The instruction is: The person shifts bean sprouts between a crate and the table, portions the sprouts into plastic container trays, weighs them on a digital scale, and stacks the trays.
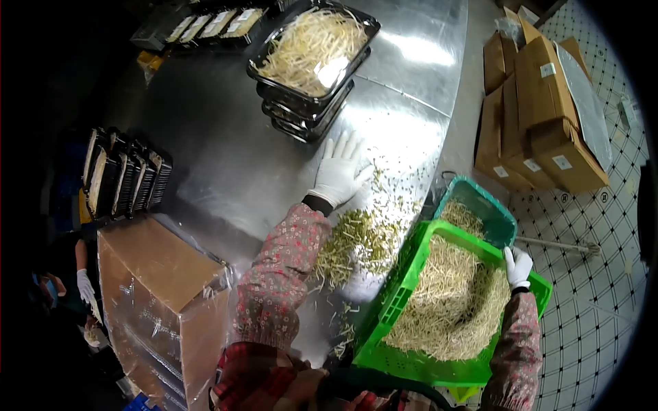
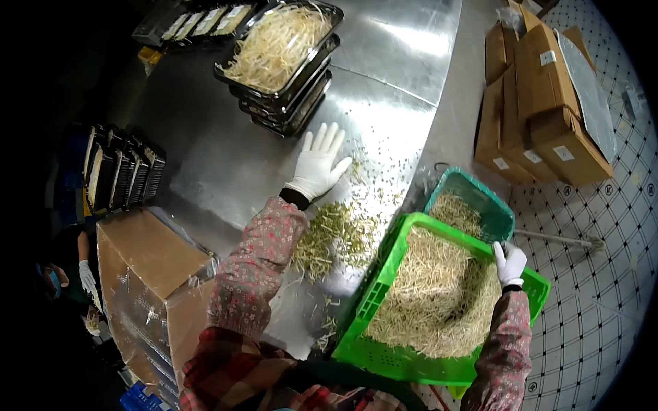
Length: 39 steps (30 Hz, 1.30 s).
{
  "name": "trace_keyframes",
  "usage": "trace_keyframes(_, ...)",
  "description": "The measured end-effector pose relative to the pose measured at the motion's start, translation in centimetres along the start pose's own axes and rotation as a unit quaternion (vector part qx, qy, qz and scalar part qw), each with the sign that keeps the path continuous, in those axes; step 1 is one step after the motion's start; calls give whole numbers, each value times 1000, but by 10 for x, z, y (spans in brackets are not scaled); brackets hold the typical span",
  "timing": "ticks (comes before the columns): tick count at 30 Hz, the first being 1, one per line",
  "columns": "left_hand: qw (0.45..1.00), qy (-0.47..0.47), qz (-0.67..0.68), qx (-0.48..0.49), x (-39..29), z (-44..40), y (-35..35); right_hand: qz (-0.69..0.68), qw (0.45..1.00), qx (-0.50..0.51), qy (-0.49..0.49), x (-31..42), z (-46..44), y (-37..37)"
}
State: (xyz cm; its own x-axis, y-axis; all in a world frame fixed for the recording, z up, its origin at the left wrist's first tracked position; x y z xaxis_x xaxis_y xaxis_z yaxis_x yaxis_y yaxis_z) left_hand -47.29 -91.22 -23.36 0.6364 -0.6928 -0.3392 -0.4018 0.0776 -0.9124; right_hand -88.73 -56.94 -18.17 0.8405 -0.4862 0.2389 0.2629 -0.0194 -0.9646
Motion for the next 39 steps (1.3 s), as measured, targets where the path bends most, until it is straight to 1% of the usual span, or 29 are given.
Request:
trace_keyframes(2, 989, 101, 53, 94, -26, 24, 8, 3, 1000, -5, -11, -1, -1, 0)
trace_keyframes(4, 951, 134, 198, 198, -46, 50, -2, 7, 999, 29, 21, 0, -2, -2)
trace_keyframes(5, 923, 96, 303, 215, -44, 61, -6, 2, 1000, 22, 15, 0, -2, -1)
trace_keyframes(6, 894, 38, 400, 198, -45, 68, -25, 2, 1000, 14, 16, 2, -1, -2)
trace_keyframes(8, 920, -52, 376, 97, -22, 99, -39, -7, 999, 16, 52, 19, 5, -7)
trace_keyframes(9, 945, -89, 310, 57, -10, 114, -48, -16, 998, 22, 58, 19, 8, -5)
trace_keyframes(10, 962, -127, 240, 14, 0, 131, -54, -20, 1000, -6, 22, 21, 10, -3)
trace_keyframes(12, 952, -210, 207, -76, 14, 181, -47, -6, 1000, -6, 18, 24, 10, -7)
trace_keyframes(13, 948, -244, 178, -99, 5, 201, -52, -9, 1000, -3, 21, 26, 7, -9)
trace_keyframes(14, 945, -274, 163, -74, -2, 226, -55, -6, 1000, -5, 10, 16, 3, -3)
trace_keyframes(16, 943, -310, 119, -29, -40, 259, -67, 8, 1000, -11, -8, 19, 0, -5)
trace_keyframes(18, 931, -348, 98, 48, -87, 288, -80, -2, 1000, -21, -22, 17, 2, -2)
trace_keyframes(20, 898, -396, 56, 183, -145, 300, -109, 25, 997, -61, -38, 22, 4, -7)
trace_keyframes(21, 911, -374, 102, 143, -155, 344, -85, 18, 993, -106, -56, 20, 5, -5)
trace_keyframes(22, 911, -375, 85, 149, -167, 372, -76, 28, 996, -68, -40, 24, 5, -9)
trace_keyframes(23, 911, -375, 67, 156, -179, 399, -66, 28, 996, -68, -45, 20, 5, -6)
trace_keyframes(24, 901, -386, 24, 196, -183, 409, -63, 29, 996, -69, -48, 15, 5, -2)
trace_keyframes(26, 903, -378, -52, 196, -186, 419, -49, 17, 997, -60, -50, 19, 6, -4)
trace_keyframes(28, 901, -395, -43, 175, -185, 395, -49, 1, 989, -125, -85, 18, 8, -4)
trace_keyframes(29, 898, -410, -28, 157, -181, 378, -50, 12, 991, -101, -87, 18, 7, -5)
trace_keyframes(30, 898, -408, -29, 160, -182, 353, -56, 11, 991, -100, -84, 19, 9, -5)
trace_keyframes(32, 879, -411, -83, 225, -178, 286, -68, -1, 988, -115, -105, 20, 8, -8)
trace_keyframes(34, 898, -386, -66, 199, -170, 232, -67, -4, 988, -115, -105, 21, 8, -9)
trace_keyframes(35, 932, -329, -61, 139, -146, 229, -38, -2, 988, -112, -103, 22, 8, -10)
trace_keyframes(36, 944, -285, -76, 146, -140, 210, -28, 0, 989, -109, -102, 22, 8, -11)
trace_keyframes(39, 966, -200, -87, 140, -135, 160, -8, 3, 990, -103, -100, 20, 7, -8)
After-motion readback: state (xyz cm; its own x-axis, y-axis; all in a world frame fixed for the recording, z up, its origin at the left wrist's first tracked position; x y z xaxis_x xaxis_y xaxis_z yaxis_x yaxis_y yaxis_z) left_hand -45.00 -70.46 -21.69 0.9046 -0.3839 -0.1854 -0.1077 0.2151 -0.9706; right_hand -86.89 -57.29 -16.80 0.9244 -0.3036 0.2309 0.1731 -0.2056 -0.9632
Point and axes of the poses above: each hand's wrist, its own z-axis away from the middle knuckle, its own y-axis out of the palm, x = y × z, the point moved 3 cm from there along -z, towards the middle knuckle, and after that the axes turned 3 degrees about x, right-handed, at the moved point
